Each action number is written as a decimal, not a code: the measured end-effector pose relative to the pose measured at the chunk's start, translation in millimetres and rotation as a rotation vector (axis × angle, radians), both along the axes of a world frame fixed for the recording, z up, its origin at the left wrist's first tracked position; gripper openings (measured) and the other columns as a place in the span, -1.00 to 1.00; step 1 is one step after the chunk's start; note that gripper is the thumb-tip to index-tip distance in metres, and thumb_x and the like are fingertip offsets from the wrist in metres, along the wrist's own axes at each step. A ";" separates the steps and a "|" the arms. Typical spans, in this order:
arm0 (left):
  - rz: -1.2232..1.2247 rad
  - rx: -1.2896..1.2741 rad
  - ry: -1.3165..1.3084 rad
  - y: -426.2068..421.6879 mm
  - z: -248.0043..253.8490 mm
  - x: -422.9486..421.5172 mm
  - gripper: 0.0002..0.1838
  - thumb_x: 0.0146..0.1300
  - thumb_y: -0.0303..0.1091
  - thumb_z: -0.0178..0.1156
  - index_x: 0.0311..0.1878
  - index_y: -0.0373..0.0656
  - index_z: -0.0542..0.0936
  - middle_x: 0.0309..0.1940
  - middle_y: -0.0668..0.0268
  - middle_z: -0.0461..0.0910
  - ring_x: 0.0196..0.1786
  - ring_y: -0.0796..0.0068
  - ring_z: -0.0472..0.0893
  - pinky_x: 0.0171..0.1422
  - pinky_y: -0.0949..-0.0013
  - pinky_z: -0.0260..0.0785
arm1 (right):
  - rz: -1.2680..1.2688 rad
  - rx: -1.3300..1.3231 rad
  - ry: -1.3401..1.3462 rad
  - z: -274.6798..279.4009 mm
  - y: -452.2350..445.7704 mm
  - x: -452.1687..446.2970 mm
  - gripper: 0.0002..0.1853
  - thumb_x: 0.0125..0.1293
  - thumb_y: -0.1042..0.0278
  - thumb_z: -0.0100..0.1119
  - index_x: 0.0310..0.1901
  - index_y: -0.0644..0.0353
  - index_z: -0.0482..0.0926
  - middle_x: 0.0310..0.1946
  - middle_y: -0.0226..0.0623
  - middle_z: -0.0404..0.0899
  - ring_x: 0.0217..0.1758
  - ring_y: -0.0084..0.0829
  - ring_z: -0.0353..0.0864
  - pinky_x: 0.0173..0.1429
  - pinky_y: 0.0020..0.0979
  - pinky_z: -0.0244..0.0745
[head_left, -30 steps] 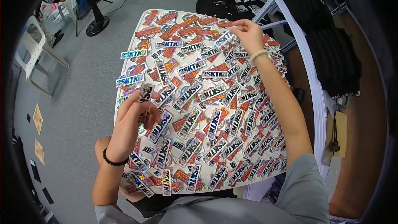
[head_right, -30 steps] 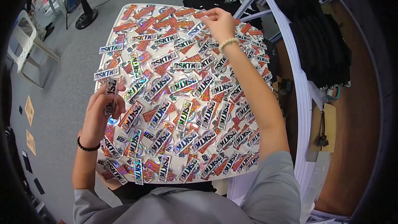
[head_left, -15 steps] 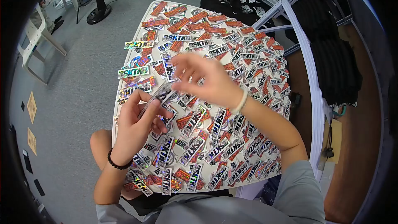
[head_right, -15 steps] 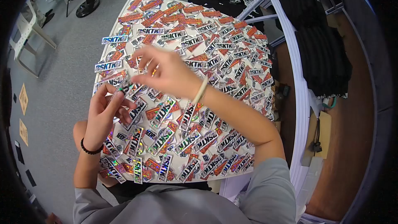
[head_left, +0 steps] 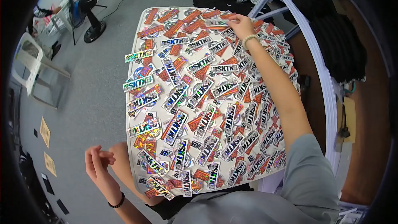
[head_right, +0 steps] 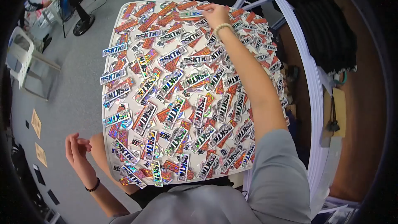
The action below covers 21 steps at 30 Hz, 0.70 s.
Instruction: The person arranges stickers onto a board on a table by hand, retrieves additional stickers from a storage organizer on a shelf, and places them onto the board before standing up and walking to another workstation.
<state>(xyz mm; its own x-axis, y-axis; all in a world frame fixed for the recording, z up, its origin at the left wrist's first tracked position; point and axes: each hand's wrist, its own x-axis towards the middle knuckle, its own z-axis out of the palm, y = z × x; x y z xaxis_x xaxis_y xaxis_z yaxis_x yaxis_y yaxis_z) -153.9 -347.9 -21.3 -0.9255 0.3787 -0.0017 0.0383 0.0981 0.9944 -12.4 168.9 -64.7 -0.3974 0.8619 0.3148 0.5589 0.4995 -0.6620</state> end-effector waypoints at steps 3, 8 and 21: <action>0.096 -0.086 -0.073 -22.0 -25.3 -9.9 -0.72 0.35 -0.17 -0.09 -0.19 -0.20 0.45 -0.54 0.38 0.51 -0.48 0.69 0.44 -0.36 0.62 0.24 | -0.090 0.338 -0.118 19.1 -31.2 4.8 -0.73 0.01 0.19 0.27 -0.24 0.06 0.59 -0.26 -0.26 0.52 -0.15 -0.25 0.51 -0.07 -0.29 0.43; -0.038 -0.360 0.197 -43.2 -93.1 -45.4 -0.73 0.31 -0.26 0.02 -0.19 -0.34 0.46 -0.33 0.23 0.53 -0.25 0.49 0.47 -0.12 0.45 0.33 | 0.103 0.857 -0.092 88.6 -108.7 75.8 -0.77 0.05 0.36 0.18 -0.21 0.12 0.53 -0.20 -0.27 0.41 -0.12 -0.23 0.42 -0.04 -0.26 0.39; -0.310 -0.672 0.466 -23.9 -157.6 -111.5 -0.52 0.12 -0.09 0.15 -0.27 -0.47 0.56 -0.30 -0.10 0.58 -0.33 0.14 0.54 -0.15 0.19 0.33 | -0.719 0.794 -0.831 215.9 -382.6 451.0 -0.82 0.00 0.38 0.19 -0.30 0.12 0.53 -0.31 -0.28 0.50 -0.24 -0.27 0.48 -0.22 -0.32 0.36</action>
<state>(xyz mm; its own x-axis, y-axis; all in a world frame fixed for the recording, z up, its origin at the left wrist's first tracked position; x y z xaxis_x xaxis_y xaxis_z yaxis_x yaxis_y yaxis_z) -265.4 -371.8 -179.0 -0.7428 0.6684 0.0374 0.5485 0.5756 0.6065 438.6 -213.7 151.2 -0.2541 0.6574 0.7094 0.9461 0.0166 0.3235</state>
